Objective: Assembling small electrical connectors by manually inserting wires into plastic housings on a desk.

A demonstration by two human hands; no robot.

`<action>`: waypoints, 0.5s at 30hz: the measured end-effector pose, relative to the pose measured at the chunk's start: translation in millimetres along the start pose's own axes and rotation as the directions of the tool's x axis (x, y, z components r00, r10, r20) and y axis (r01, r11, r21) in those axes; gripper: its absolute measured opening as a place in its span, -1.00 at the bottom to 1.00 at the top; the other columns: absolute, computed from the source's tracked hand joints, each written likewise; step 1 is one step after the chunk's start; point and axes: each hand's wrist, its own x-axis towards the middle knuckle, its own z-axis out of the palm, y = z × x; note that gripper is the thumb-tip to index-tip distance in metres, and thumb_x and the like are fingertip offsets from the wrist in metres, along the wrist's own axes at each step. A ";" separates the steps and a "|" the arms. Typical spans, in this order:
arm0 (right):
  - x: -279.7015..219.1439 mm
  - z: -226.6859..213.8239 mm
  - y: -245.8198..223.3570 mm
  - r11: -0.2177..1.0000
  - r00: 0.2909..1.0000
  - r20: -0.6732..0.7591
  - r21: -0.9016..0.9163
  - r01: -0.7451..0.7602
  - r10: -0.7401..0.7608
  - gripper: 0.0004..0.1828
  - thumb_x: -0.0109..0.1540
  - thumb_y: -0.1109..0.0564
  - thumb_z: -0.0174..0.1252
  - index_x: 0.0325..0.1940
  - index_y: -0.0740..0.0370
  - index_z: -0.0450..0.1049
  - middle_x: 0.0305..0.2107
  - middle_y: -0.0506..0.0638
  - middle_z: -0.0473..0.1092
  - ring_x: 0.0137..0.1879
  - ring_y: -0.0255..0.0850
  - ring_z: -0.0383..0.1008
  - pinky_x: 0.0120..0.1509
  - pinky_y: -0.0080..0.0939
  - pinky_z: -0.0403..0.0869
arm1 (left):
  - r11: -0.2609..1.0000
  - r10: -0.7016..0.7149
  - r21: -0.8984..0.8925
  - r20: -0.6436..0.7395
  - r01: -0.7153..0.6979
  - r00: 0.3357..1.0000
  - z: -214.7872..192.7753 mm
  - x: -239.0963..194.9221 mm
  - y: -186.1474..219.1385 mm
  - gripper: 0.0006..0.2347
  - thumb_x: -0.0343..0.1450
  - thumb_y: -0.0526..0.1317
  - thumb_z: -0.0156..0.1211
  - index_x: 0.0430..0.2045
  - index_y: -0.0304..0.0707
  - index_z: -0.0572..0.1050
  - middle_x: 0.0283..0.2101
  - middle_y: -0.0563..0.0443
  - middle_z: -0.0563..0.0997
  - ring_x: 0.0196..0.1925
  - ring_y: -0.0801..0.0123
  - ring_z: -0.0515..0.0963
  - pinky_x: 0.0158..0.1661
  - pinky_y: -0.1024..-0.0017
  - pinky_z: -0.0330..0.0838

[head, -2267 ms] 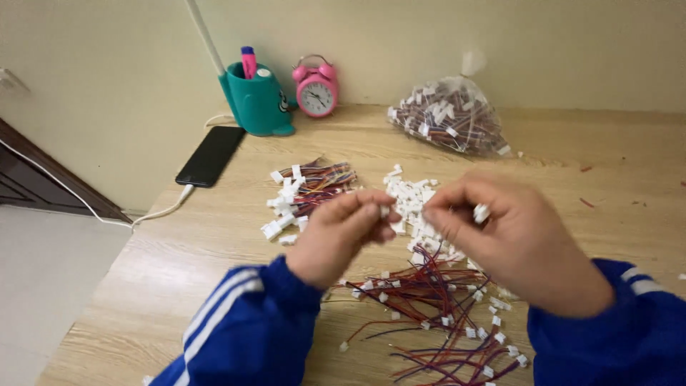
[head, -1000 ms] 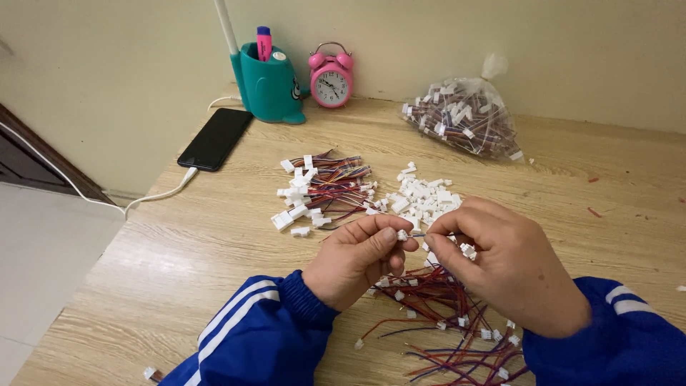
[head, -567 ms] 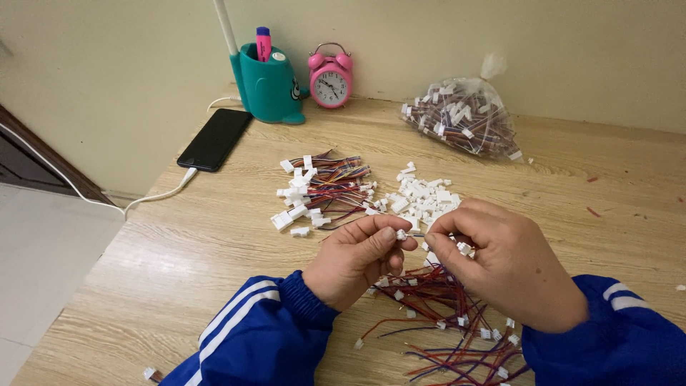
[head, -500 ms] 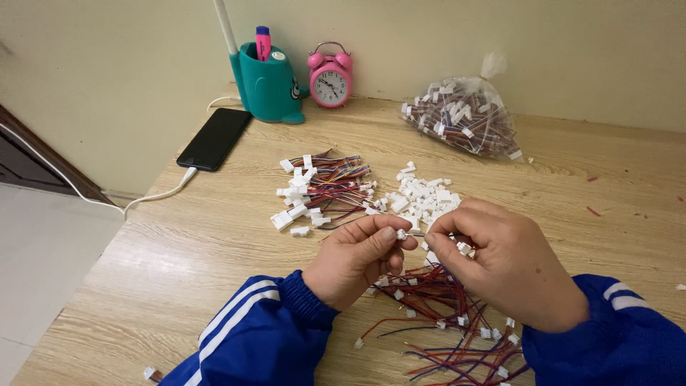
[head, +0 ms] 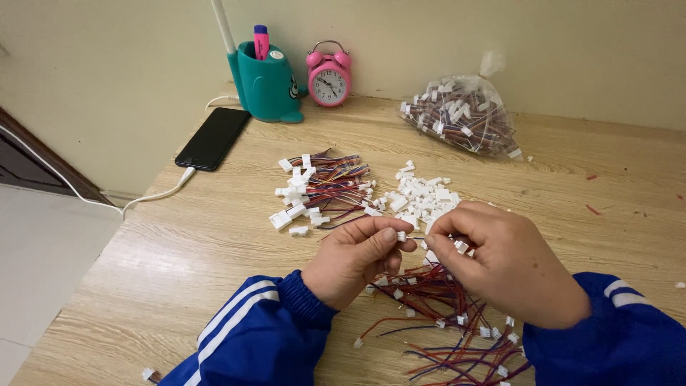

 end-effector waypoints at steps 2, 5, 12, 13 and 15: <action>0.4 -0.5 0.8 1.000 1.000 0.013 0.010 -0.009 0.009 -0.86 0.15 0.03 0.14 -0.49 0.01 0.51 -0.57 -0.18 0.48 -0.43 -0.29 0.45 -0.24 -0.27 0.33 | 1.000 -0.006 -0.007 -0.004 0.006 1.000 0.8 0.5 -0.3 -0.80 0.44 -0.30 0.09 -0.10 -0.41 0.50 -0.27 -0.23 0.59 -0.50 0.41 0.48 -0.48 0.55 0.41; 0.8 1.4 5.0 1.000 0.999 0.030 0.022 -0.014 0.013 -0.86 0.15 0.02 0.13 -0.48 0.02 0.51 -0.57 -0.17 0.47 -0.43 -0.29 0.44 -0.24 -0.27 0.33 | 1.000 -0.023 -0.018 -0.008 0.023 1.000 0.5 0.4 -0.7 -0.79 0.44 -0.29 0.10 -0.10 -0.40 0.50 -0.27 -0.21 0.60 -0.50 0.43 0.48 -0.47 0.58 0.39; 1.4 2.5 10.4 0.992 0.991 0.092 0.073 -0.105 0.098 -0.83 0.15 -0.02 0.15 -0.49 0.02 0.53 -0.59 -0.18 0.47 -0.42 -0.31 0.42 -0.23 -0.30 0.32 | 0.999 -0.045 -0.030 -0.029 0.044 0.999 2.3 0.4 0.3 -0.80 0.45 -0.30 0.08 -0.10 -0.40 0.50 -0.27 -0.21 0.61 -0.51 0.44 0.49 -0.49 0.58 0.41; 1.5 2.4 10.9 0.992 0.991 0.092 0.073 -0.105 0.098 -0.83 0.15 -0.02 0.15 -0.49 0.02 0.53 -0.59 -0.18 0.47 -0.42 -0.31 0.42 -0.23 -0.30 0.32 | 0.999 -0.045 -0.030 -0.029 0.044 0.999 1.9 0.7 0.1 -0.80 0.45 -0.30 0.08 -0.10 -0.40 0.50 -0.27 -0.21 0.61 -0.51 0.44 0.49 -0.49 0.58 0.41; 1.8 2.0 11.9 0.991 0.990 0.103 0.085 -0.107 0.098 -0.83 0.15 -0.01 0.17 -0.50 0.02 0.53 -0.62 -0.18 0.45 -0.44 -0.33 0.40 -0.24 -0.31 0.32 | 0.999 -0.031 -0.039 -0.049 0.029 0.998 1.2 1.2 -0.3 -0.81 0.45 -0.32 0.08 -0.11 -0.41 0.51 -0.27 -0.23 0.62 -0.50 0.44 0.49 -0.44 0.61 0.39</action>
